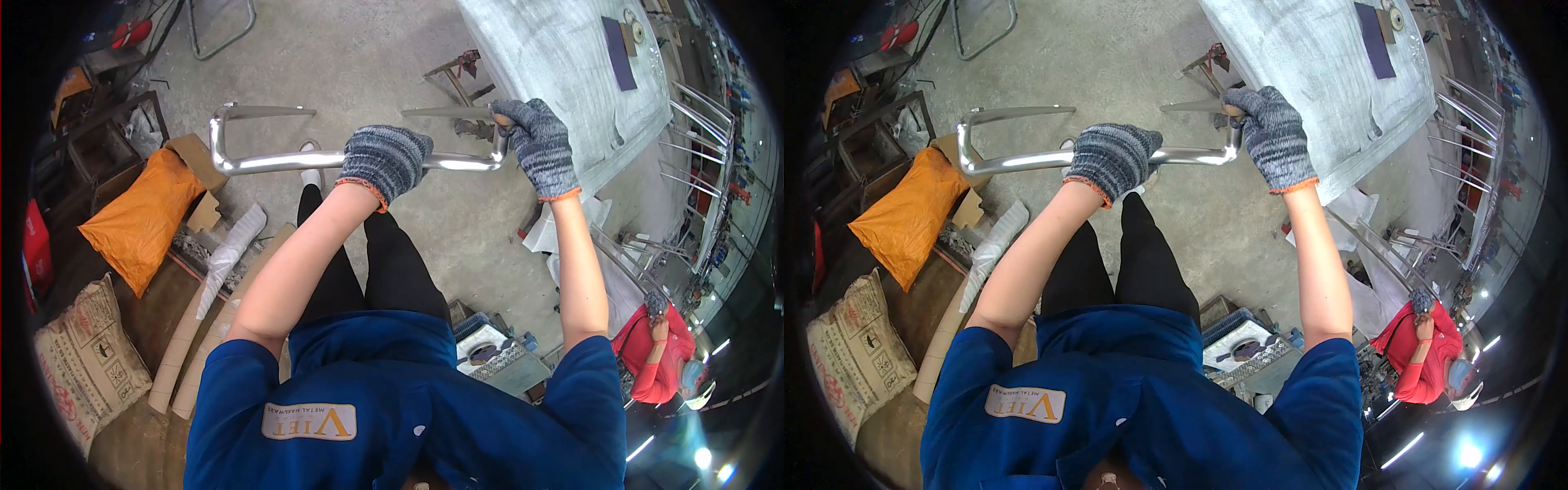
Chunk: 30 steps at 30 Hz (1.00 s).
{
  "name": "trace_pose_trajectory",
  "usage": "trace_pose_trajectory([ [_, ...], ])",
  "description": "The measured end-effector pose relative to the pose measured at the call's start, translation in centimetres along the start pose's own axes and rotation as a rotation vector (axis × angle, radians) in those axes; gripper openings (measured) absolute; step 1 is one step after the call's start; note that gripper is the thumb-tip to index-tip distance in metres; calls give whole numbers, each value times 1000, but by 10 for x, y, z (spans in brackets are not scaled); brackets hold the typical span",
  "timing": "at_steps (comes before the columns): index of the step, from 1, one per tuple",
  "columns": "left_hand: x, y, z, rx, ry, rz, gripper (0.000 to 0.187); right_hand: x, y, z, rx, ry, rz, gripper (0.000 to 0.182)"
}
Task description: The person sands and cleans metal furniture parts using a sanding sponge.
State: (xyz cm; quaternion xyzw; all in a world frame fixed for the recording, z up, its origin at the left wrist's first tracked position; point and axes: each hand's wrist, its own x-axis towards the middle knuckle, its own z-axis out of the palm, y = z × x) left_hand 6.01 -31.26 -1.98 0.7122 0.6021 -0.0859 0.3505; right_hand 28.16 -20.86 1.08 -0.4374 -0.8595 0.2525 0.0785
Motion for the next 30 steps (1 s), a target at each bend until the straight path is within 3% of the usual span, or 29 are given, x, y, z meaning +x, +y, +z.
trace_pose_trajectory([
  [2, 0, -1, 2, -3, -7, -10, 21, -7, -8, -1, -41, 42, -54, 45],
  [7, -5, 0, -3, -21, 26, 24, 17, -18, -10, 6, -69, 42, 0, 45],
  [13, -4, -2, 0, -47, 55, 22, 17, -30, -18, 9, -106, 75, 49, 43],
  [15, -4, -2, -4, -40, 52, 31, 17, -35, -20, 12, -125, 142, 7, 26],
  [22, -3, -3, 2, -22, 66, 56, 19, -54, -27, 17, -86, 103, 93, 31],
  [30, -9, -1, 6, -28, 47, 63, 19, -74, -42, 32, -81, 244, 131, 30],
])
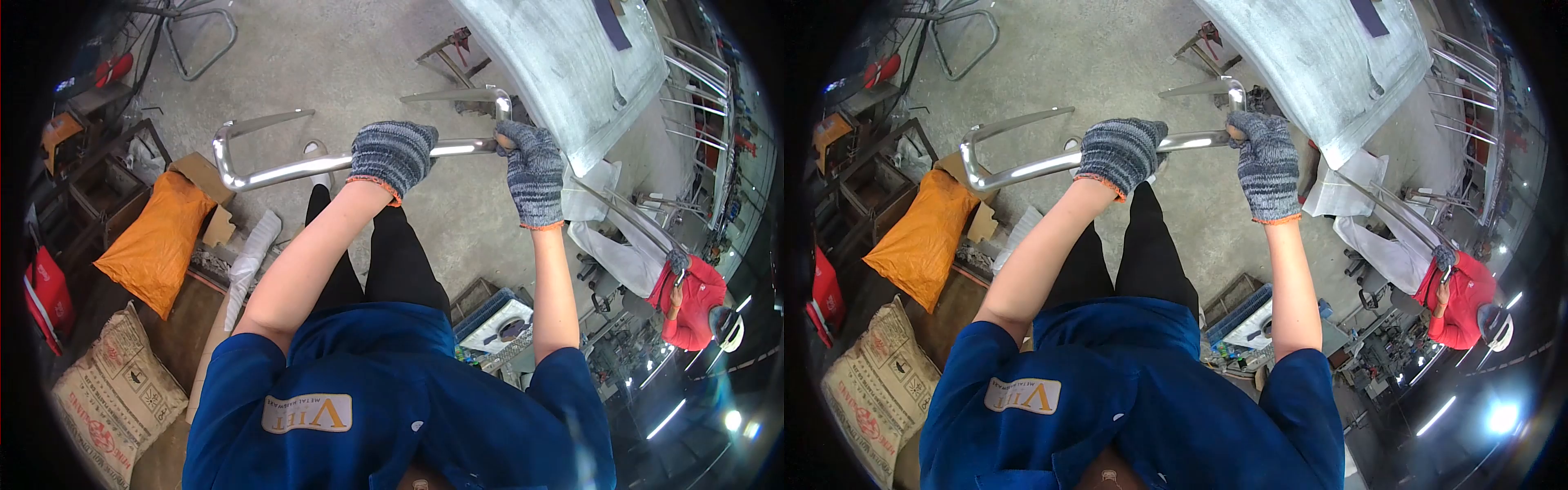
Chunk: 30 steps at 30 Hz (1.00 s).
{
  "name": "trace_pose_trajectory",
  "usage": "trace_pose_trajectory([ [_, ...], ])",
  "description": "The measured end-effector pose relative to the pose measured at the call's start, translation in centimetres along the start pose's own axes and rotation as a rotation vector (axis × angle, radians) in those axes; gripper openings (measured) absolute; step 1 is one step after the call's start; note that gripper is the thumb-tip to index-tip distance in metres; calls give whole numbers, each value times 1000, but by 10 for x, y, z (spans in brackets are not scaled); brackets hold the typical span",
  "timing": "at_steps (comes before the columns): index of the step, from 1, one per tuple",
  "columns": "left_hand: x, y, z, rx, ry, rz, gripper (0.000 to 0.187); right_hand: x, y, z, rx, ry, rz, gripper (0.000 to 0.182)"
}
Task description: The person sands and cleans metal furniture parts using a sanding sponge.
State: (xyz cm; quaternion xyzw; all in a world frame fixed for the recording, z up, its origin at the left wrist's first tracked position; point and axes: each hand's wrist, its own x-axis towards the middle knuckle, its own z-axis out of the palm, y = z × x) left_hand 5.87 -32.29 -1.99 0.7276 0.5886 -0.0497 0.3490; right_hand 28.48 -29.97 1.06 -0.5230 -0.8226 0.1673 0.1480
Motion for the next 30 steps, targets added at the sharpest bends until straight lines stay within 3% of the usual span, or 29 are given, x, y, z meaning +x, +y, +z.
trace_pose_trajectory([
  [7, -1, 1, 4, 2, -9, 14, 20, -14, -14, 12, -18, 64, 203, 29],
  [16, 1, 3, -2, 10, -41, 14, 20, -25, -45, 35, -39, 310, 422, 21],
  [18, 2, 2, -3, 10, -58, 26, 21, -24, -54, 40, -80, 277, 564, 20],
  [21, 2, -3, 4, 0, -28, 63, 22, -24, -80, 62, 110, 403, 579, 19],
  [25, -3, -16, 4, -4, -26, 80, 23, -21, -113, 77, 107, 472, 495, 19],
  [30, -22, -49, 0, 78, -128, 30, 28, -25, -71, 63, -102, 461, 586, 17],
])
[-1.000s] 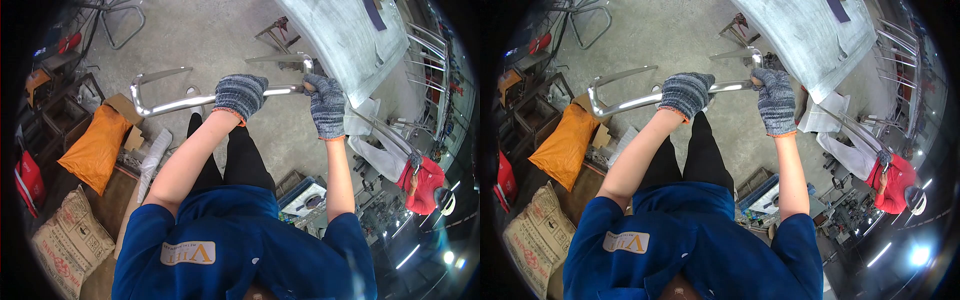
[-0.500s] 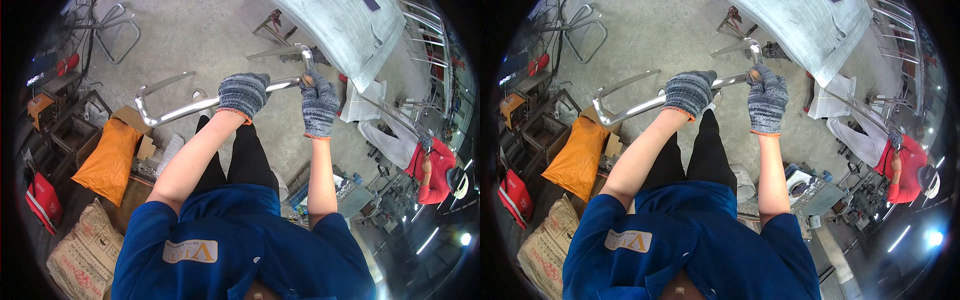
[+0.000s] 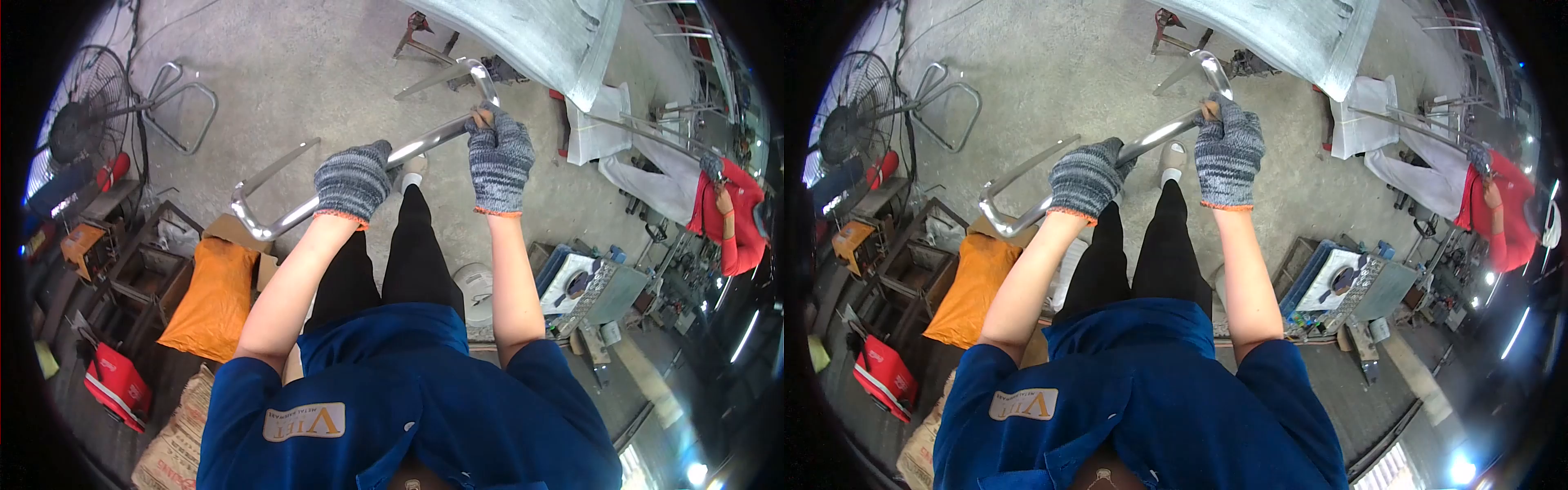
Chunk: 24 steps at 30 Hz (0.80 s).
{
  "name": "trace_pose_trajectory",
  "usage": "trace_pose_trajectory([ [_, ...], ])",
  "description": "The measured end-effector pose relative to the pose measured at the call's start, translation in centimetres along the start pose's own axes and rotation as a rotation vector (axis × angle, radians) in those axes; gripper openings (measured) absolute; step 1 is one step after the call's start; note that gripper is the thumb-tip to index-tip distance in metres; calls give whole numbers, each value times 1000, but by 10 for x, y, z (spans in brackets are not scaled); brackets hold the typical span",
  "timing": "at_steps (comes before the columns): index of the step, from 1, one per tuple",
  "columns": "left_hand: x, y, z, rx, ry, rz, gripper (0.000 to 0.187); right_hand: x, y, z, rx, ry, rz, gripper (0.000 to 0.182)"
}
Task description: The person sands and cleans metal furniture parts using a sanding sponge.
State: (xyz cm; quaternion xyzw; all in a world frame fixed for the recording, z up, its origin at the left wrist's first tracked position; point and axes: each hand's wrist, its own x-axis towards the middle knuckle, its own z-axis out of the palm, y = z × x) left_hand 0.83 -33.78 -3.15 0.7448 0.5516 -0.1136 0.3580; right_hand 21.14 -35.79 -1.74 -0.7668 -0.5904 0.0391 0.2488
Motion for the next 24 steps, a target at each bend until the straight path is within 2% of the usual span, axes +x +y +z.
trace_pose_trajectory([
  [5, -7, 4, -16, 50, -30, -49, 31, -52, -72, 21, 166, 58, -43, 20],
  [7, -3, 3, -12, 54, -10, -71, 24, -57, -81, 22, 261, 50, 23, 23],
  [9, -6, 1, -11, 29, 16, -35, 25, -40, -60, 16, 79, 51, -18, 20],
  [11, -6, 1, -12, 32, 9, -27, 26, -23, -37, 14, 75, 83, -3, 19],
  [13, -6, 5, -17, 31, -41, -43, 28, -13, -38, 8, -26, 19, 109, 22],
  [15, -8, 6, -20, 57, -28, -39, 26, -42, -67, 21, 89, 75, 90, 31],
  [17, -9, 4, -17, 85, -24, -33, 23, -61, -95, 18, 213, -25, 97, 34],
  [18, -8, 3, -16, 63, -4, -23, 24, -61, -94, 20, 168, 0, 77, 27],
  [22, -7, 4, -15, 55, 6, -27, 27, -43, -73, 20, 169, 61, 176, 24],
  [24, -6, 2, -13, 64, 6, -36, 27, -31, -55, 17, 130, 76, 145, 22],
])
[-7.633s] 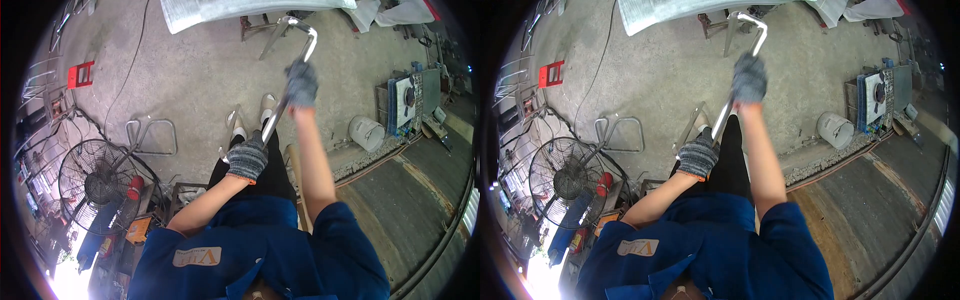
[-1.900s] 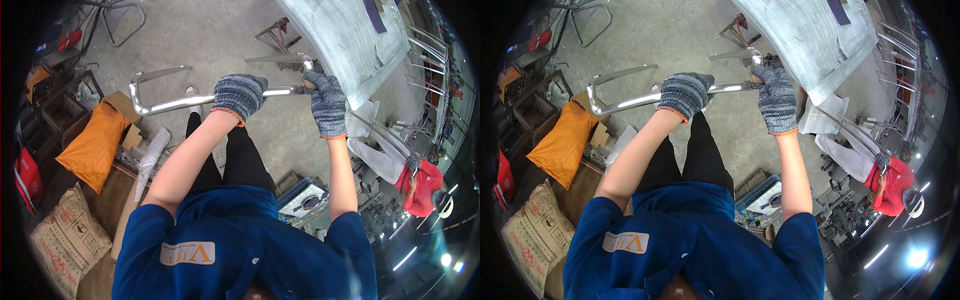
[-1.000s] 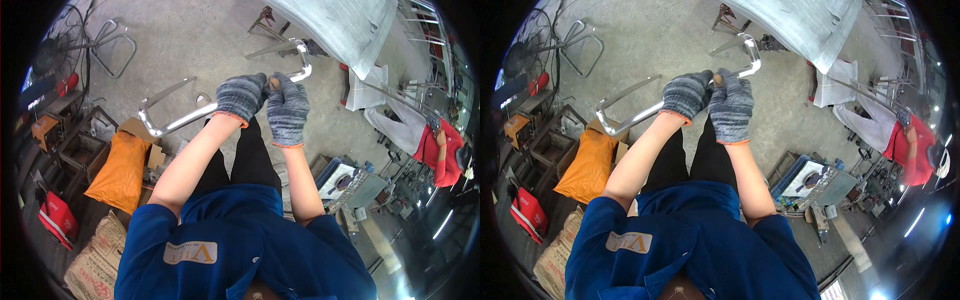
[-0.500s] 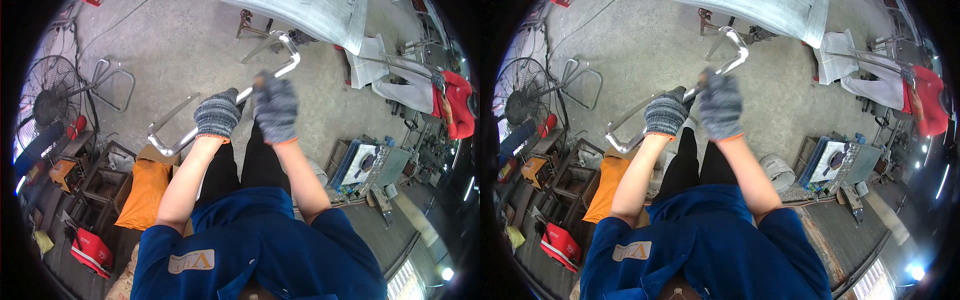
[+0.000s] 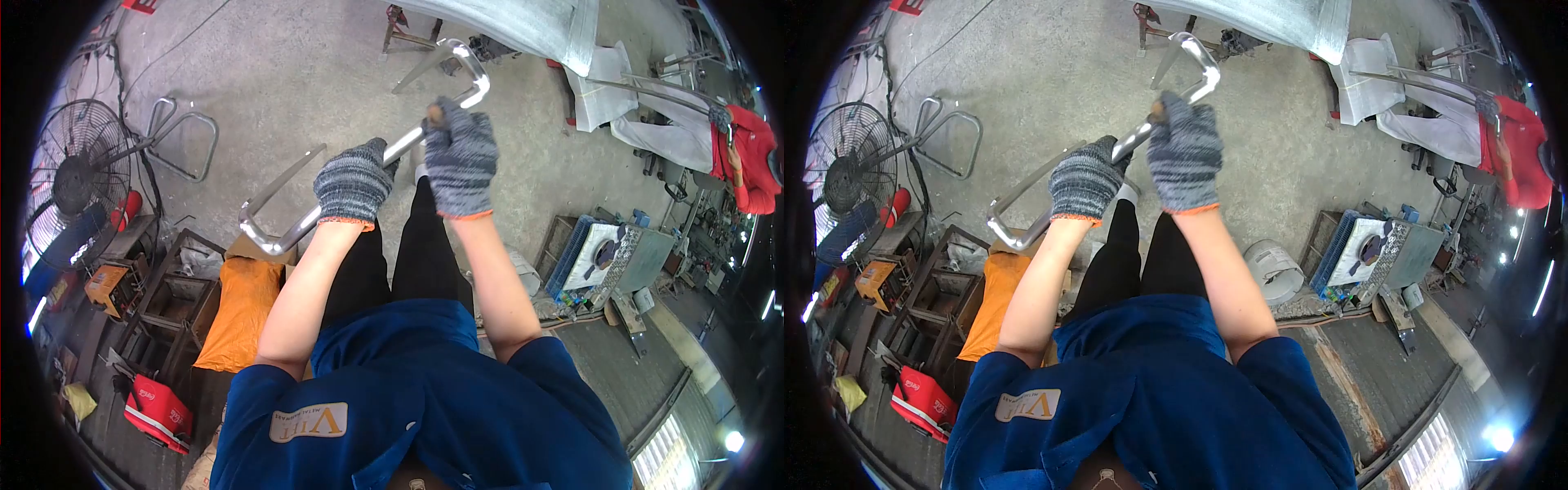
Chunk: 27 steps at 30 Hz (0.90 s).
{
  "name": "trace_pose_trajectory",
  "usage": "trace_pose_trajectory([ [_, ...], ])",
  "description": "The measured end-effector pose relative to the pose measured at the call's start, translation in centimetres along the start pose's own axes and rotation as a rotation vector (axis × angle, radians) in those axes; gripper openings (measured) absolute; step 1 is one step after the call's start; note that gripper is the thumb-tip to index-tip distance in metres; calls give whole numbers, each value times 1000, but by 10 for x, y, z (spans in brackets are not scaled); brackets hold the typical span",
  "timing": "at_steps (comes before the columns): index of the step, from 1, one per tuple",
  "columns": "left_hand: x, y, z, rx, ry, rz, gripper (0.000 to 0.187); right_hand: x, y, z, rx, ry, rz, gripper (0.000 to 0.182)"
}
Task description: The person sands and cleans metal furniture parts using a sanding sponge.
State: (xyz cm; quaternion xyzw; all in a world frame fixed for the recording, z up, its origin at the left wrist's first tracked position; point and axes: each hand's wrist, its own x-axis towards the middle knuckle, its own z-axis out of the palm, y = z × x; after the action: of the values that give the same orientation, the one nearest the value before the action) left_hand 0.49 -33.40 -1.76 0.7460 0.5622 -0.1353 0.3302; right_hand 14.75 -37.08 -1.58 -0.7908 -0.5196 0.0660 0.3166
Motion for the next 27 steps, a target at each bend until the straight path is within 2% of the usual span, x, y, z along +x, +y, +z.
trace_pose_trajectory([
  [5, 1, 0, 0, -30, -24, -7, 26, 34, 32, -12, -149, 6, -69, 19],
  [9, 2, -1, 0, -32, -43, -7, 24, 52, 46, -22, -248, -110, -101, 22],
  [15, 3, -4, 1, -42, -44, 5, 22, 80, 60, -37, -199, -250, -294, 20],
  [18, 3, -2, -2, -69, -34, -1, 22, 100, 75, -38, -186, -342, -460, 23],
  [20, 2, -3, 2, -79, -7, 11, 23, 114, 82, -33, -185, -362, -654, 24],
  [25, -8, 2, 12, -90, 62, 40, 24, 150, 62, -20, -151, -501, -646, 21],
  [27, -15, 6, 14, -112, 81, 56, 23, 164, 61, -14, -99, -567, -755, 22],
])
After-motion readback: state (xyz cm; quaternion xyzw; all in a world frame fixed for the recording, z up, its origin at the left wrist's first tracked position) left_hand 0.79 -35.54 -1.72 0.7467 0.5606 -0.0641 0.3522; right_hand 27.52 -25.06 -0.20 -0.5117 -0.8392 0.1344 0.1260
